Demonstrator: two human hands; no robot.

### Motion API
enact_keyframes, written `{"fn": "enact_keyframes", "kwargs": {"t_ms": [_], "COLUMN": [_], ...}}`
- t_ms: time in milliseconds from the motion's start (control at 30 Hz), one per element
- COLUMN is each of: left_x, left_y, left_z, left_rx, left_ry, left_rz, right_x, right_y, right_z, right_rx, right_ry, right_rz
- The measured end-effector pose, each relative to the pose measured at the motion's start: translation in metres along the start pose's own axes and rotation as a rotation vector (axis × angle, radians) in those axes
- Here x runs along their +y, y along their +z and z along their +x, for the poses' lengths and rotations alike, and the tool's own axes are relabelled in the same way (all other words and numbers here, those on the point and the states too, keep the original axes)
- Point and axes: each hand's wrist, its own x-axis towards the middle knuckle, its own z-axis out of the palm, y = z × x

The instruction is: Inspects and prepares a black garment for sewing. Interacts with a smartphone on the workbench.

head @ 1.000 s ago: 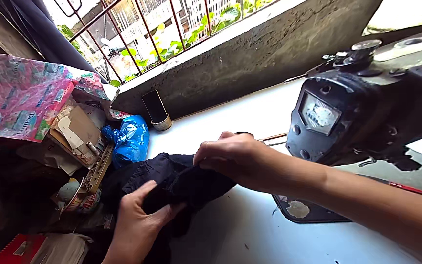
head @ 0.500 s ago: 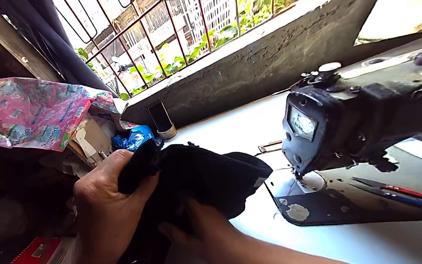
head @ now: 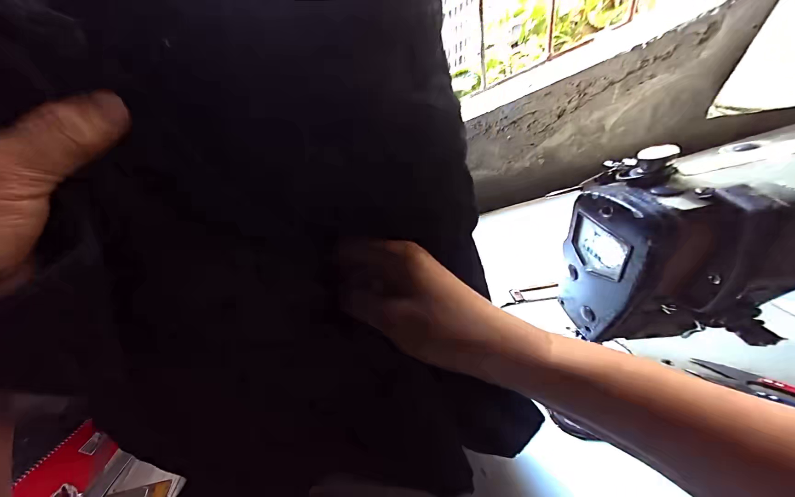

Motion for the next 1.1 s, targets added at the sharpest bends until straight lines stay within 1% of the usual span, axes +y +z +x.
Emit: {"fn": "enact_keyframes", "kwargs": {"t_ms": [33,100,167,200,267,300,400,433,500,533,567,600,633,700,767,867,933,1100], "left_x": [0.000,0.003,0.006,0.007,0.005,0.002,-0.013,-0.014,-0.003,-0.007,-0.025,-0.053,-0.074,-0.100,-0.113,-0.111,-0.112,-0.112], "left_y": [0.010,0.022,0.032,0.038,0.046,0.050,0.056,0.059,0.070,0.070,0.064,0.050,0.039,0.028,0.020,0.020,0.019,0.017], "left_z": [-0.005,-0.012,-0.016,-0.016,-0.012,-0.011,0.000,0.003,0.005,0.005,0.007,0.013,0.017,0.016,0.009,-0.011,-0.023,-0.037], "left_rx": [0.051,0.050,0.027,0.031,0.060,0.082,0.072,0.070,0.069,0.068,0.048,0.011,-0.016,0.011,0.040,0.095,0.135,0.192], "left_ry": [-0.023,-0.115,-0.239,-0.312,-0.414,-0.423,-0.311,-0.303,-0.339,-0.318,-0.246,-0.153,-0.120,-0.131,-0.141,-0.197,-0.237,-0.342], "left_rz": [0.037,0.099,0.133,0.096,-0.032,-0.085,-0.086,-0.077,-0.072,-0.067,-0.073,-0.113,-0.117,-0.112,-0.075,0.020,0.075,0.097], "right_x": [0.001,0.004,0.005,0.003,0.001,0.002,0.016,0.022,0.033,0.036,0.039,0.042,0.044,0.048,0.054,0.066,0.071,0.079], "right_y": [-0.001,-0.003,-0.005,-0.007,-0.010,-0.010,-0.001,0.002,0.006,0.008,0.010,0.013,0.017,0.027,0.037,0.049,0.053,0.061], "right_z": [-0.002,-0.009,-0.013,-0.015,-0.017,-0.017,-0.024,-0.027,-0.033,-0.035,-0.037,-0.041,-0.046,-0.058,-0.069,-0.082,-0.089,-0.104], "right_rx": [-0.031,-0.067,-0.079,-0.073,-0.062,-0.058,-0.076,-0.072,-0.062,-0.056,-0.046,-0.039,-0.045,-0.089,-0.197,-0.320,-0.355,-0.419], "right_ry": [0.057,0.152,0.165,0.152,0.101,0.082,0.120,0.138,0.133,0.114,0.088,0.065,0.055,0.070,0.118,0.211,0.257,0.330], "right_rz": [0.144,0.384,0.540,0.559,0.481,0.422,0.292,0.251,0.200,0.187,0.183,0.180,0.170,0.130,0.100,0.143,0.173,0.214]}}
